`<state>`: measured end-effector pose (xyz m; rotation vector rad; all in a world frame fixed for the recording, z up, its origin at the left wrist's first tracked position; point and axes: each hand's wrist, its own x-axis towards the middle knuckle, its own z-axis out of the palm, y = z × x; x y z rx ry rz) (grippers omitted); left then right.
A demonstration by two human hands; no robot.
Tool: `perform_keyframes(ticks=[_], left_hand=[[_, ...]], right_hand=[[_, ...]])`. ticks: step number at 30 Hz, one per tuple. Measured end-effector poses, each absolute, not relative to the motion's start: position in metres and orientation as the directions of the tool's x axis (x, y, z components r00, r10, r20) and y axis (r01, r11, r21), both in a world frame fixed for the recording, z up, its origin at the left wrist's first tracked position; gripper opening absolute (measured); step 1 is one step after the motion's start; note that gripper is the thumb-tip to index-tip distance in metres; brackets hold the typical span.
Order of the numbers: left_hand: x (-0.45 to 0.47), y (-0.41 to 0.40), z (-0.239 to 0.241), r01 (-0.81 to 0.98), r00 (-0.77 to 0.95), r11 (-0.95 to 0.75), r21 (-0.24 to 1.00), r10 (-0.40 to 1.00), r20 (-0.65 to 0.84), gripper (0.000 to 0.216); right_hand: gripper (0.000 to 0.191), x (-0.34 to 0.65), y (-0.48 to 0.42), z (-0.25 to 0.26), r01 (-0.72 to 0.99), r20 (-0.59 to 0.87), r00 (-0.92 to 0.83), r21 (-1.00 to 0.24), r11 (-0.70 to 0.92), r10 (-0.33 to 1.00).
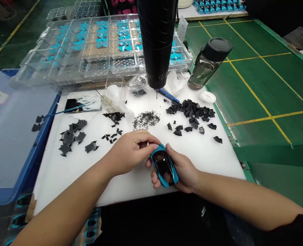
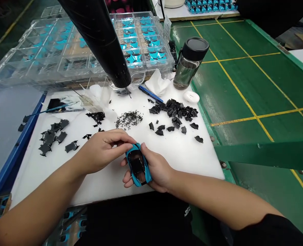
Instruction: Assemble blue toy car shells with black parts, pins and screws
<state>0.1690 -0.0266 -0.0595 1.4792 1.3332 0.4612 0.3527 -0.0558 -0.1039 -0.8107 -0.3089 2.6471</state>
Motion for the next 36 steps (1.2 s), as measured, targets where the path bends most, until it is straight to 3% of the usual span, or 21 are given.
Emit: perform_keyframes(ticks=[4, 13, 21, 36], left_hand=[[0.166, -0.028, -0.065, 0.552, 0.29, 0.101, 0.828, 0.908, -0.304, 0.017], [0.169, -0.027, -0.07, 0.569, 0.265, 0.164, 0.806, 0.891, -0.369, 0.027], [0.167, -0.029, -0.076, 0.335, 0.391, 0.344, 0.877, 0.796, -0.462, 0.026], [0.173, -0.03, -0.074, 0.319, 0.363, 0.468, 0.824, 0.743, -0.562, 0.027]], right_hand=[[0.074, 0.354, -0.056, -0.105, -0.263, -0.482, -0.788, -0.299, -0.917, 0.383], [0.076, 0.357, -0.057, -0.107, -0.247, -0.459, -0.815, -0.279, -0.928, 0.354], [0.077, 0.36, -0.058, -0.111, -0.22, -0.441, -0.842, -0.244, -0.944, 0.31], [0.076, 0.357, -0.057, -0.109, -0.205, -0.483, -0.819, -0.256, -0.945, 0.308]])
